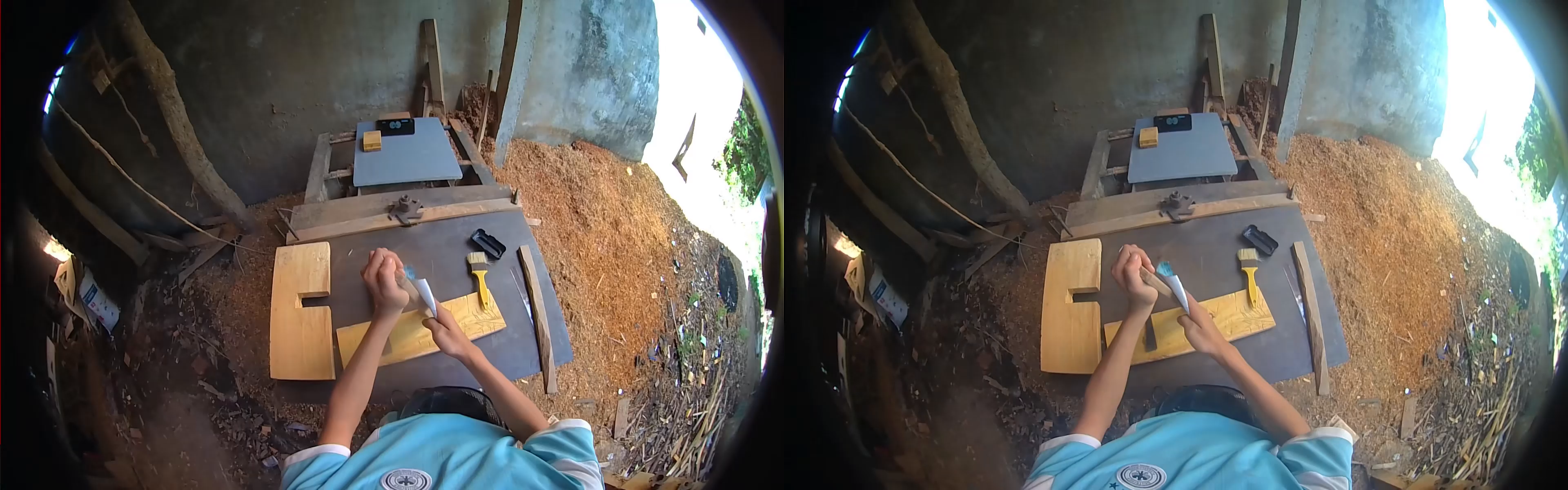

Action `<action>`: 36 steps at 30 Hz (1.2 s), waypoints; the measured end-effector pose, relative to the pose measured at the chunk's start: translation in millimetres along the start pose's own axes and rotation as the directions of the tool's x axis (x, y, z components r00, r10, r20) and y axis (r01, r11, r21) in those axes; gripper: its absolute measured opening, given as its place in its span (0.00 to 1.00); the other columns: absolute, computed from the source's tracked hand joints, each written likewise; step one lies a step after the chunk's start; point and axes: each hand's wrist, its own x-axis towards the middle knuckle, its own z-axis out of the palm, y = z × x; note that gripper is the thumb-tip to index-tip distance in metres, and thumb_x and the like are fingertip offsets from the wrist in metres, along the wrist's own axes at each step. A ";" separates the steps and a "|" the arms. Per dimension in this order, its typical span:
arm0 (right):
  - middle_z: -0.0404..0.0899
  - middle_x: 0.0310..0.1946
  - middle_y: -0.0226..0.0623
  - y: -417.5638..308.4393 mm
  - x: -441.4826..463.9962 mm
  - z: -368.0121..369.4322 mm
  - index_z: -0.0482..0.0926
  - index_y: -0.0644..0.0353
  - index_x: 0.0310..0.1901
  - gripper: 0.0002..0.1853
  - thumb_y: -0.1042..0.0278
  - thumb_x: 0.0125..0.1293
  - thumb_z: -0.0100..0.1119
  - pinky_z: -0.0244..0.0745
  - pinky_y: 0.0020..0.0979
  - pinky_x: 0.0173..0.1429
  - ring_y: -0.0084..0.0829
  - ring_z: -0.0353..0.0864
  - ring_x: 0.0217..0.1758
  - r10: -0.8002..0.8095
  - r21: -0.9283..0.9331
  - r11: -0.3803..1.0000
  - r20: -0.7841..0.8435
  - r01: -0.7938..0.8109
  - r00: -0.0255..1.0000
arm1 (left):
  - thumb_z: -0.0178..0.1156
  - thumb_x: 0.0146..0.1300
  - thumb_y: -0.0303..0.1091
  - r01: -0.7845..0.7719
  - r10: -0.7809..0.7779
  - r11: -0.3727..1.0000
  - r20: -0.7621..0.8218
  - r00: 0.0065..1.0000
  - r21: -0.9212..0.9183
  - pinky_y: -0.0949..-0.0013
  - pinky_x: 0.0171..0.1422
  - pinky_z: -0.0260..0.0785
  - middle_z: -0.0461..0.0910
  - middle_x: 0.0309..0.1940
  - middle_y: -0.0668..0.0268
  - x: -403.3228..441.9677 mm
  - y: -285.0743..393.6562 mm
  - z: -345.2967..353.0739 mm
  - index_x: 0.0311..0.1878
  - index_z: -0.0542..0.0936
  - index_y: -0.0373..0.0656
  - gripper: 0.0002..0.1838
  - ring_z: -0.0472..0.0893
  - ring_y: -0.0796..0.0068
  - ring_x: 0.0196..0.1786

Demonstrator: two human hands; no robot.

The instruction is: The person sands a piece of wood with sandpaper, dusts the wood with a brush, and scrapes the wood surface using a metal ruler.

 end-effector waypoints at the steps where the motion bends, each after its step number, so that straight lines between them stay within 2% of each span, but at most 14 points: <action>1: 0.70 0.46 0.39 1.7 1.4 -2.1 0.58 0.66 0.61 0.29 0.76 0.55 0.43 0.59 0.27 0.57 0.29 0.65 0.50 -0.028 0.001 1.000 0.022 0.028 0.999 | 0.41 0.54 0.38 -0.008 0.008 1.000 -0.034 0.999 -0.005 0.74 0.21 0.51 0.63 0.12 0.66 -6.8 -0.4 -0.7 0.15 0.63 0.39 0.16 0.59 0.79 0.15; 3: 0.71 0.46 0.39 19.1 0.8 -7.1 0.58 0.66 0.62 0.29 0.77 0.54 0.43 0.59 0.27 0.56 0.29 0.65 0.49 -0.085 0.003 0.996 0.054 0.085 0.995 | 0.40 0.54 0.35 0.073 -0.073 0.997 -0.009 0.997 -0.027 0.74 0.20 0.54 0.65 0.14 0.65 -10.8 -0.7 -2.7 0.18 0.65 0.38 0.14 0.63 0.78 0.14; 5: 0.71 0.47 0.44 76.1 14.5 -16.3 0.60 0.65 0.60 0.29 0.78 0.52 0.42 0.60 0.30 0.58 0.31 0.66 0.53 0.267 -0.043 0.964 0.158 -0.264 0.951 | 0.39 0.55 0.30 0.122 -0.122 0.991 0.010 0.992 -0.062 0.72 0.20 0.55 0.66 0.14 0.63 -6.8 13.1 1.1 0.19 0.66 0.37 0.12 0.66 0.75 0.15; 7: 0.70 0.49 0.47 68.2 10.1 -6.1 0.59 0.65 0.61 0.30 0.78 0.51 0.42 0.59 0.31 0.60 0.34 0.65 0.56 0.191 -0.087 0.979 0.059 -0.185 0.980 | 0.40 0.54 0.32 0.091 -0.090 0.993 0.011 0.996 -0.081 0.74 0.19 0.54 0.65 0.12 0.66 -3.2 13.5 2.8 0.21 0.67 0.37 0.12 0.65 0.80 0.13; 9: 0.60 0.59 0.52 4.0 -11.2 6.5 0.52 0.63 0.65 0.37 0.84 0.46 0.38 0.48 0.36 0.69 0.44 0.55 0.67 -0.213 -0.098 0.973 -0.022 0.210 0.977 | 0.41 0.54 0.33 0.078 -0.079 0.992 -0.006 0.997 -0.098 0.75 0.19 0.54 0.64 0.12 0.68 -11.4 8.4 -1.9 0.21 0.67 0.38 0.11 0.65 0.80 0.13; 11: 0.54 0.63 0.51 7.3 -9.7 7.3 0.51 0.62 0.65 0.39 0.84 0.45 0.37 0.44 0.35 0.70 0.43 0.50 0.69 -0.304 -0.047 0.951 0.032 0.305 0.952 | 0.41 0.54 0.34 0.145 -0.144 0.974 0.020 0.989 -0.175 0.75 0.19 0.54 0.63 0.12 0.69 -12.7 3.2 -8.8 0.20 0.66 0.38 0.12 0.63 0.81 0.13; 13: 0.57 0.62 0.51 81.6 -5.6 8.9 0.52 0.62 0.65 0.38 0.84 0.45 0.37 0.45 0.35 0.70 0.44 0.52 0.68 -0.108 -0.068 0.992 -0.005 0.107 0.994 | 0.40 0.53 0.34 0.230 -0.219 0.945 0.070 0.973 -0.232 0.74 0.19 0.54 0.63 0.12 0.69 -16.5 2.1 -10.8 0.19 0.65 0.38 0.12 0.63 0.81 0.13; 14: 0.59 0.60 0.52 95.2 -4.4 2.6 0.53 0.63 0.64 0.38 0.84 0.45 0.38 0.45 0.35 0.70 0.44 0.54 0.68 0.170 -0.052 0.984 0.041 -0.168 0.985 | 0.40 0.52 0.36 0.223 -0.208 0.944 0.088 0.974 -0.243 0.74 0.19 0.53 0.62 0.11 0.68 -17.3 7.2 -7.9 0.17 0.64 0.39 0.13 0.62 0.80 0.13; 17: 0.70 0.48 0.51 53.8 -7.4 12.9 0.57 0.65 0.62 0.32 0.79 0.49 0.41 0.61 0.36 0.57 0.42 0.68 0.53 0.067 -0.065 0.995 -0.090 -0.073 0.994 | 0.41 0.52 0.37 0.131 -0.085 0.959 0.188 0.978 -0.250 0.73 0.19 0.52 0.61 0.11 0.67 -26.0 4.3 -7.6 0.16 0.64 0.39 0.14 0.62 0.79 0.13; 21: 0.61 0.60 0.51 4.3 -26.5 18.8 0.54 0.64 0.63 0.36 0.84 0.46 0.37 0.47 0.35 0.69 0.44 0.55 0.67 -0.262 -0.021 0.965 -0.114 0.261 0.958 | 0.42 0.52 0.39 0.162 -0.095 0.942 0.231 0.968 -0.294 0.76 0.25 0.50 0.58 0.12 0.69 -34.8 10.0 -4.0 0.17 0.62 0.42 0.13 0.57 0.81 0.18; 26: 0.68 0.55 0.51 58.4 -20.2 5.0 0.62 0.63 0.61 0.34 0.87 0.46 0.35 0.55 0.34 0.66 0.41 0.65 0.61 0.102 -0.039 0.994 -0.085 -0.105 0.991 | 0.40 0.52 0.39 0.202 -0.124 0.917 0.236 0.964 -0.343 0.74 0.25 0.52 0.56 0.13 0.68 -30.7 14.3 -8.5 0.16 0.58 0.44 0.13 0.57 0.78 0.19; 30: 0.66 0.58 0.49 -26.0 -27.4 17.6 0.59 0.63 0.62 0.36 0.89 0.45 0.33 0.51 0.34 0.68 0.41 0.62 0.64 -0.379 -0.046 0.925 -0.119 0.376 0.918 | 0.41 0.51 0.38 0.180 -0.116 0.888 0.173 0.978 -0.422 0.73 0.25 0.49 0.56 0.14 0.67 -33.8 15.6 -3.2 0.15 0.57 0.42 0.14 0.57 0.78 0.20; 33: 0.64 0.59 0.49 3.5 -29.7 22.1 0.58 0.63 0.63 0.37 0.89 0.44 0.32 0.49 0.34 0.69 0.41 0.60 0.65 -0.386 0.002 0.921 -0.148 0.391 0.910 | 0.41 0.51 0.39 0.146 -0.062 0.885 0.199 0.978 -0.441 0.73 0.26 0.49 0.57 0.15 0.67 -38.1 15.7 -2.6 0.15 0.58 0.42 0.14 0.57 0.78 0.21; 36: 0.71 0.48 0.50 101.9 -23.0 8.6 0.62 0.64 0.60 0.33 0.86 0.47 0.34 0.59 0.30 0.60 0.35 0.68 0.56 -0.091 -0.012 0.996 -0.120 0.090 0.989 | 0.42 0.52 0.42 0.247 -0.160 0.872 0.231 0.960 -0.422 0.74 0.28 0.51 0.57 0.16 0.68 -40.5 11.9 -5.4 0.17 0.58 0.44 0.15 0.58 0.78 0.23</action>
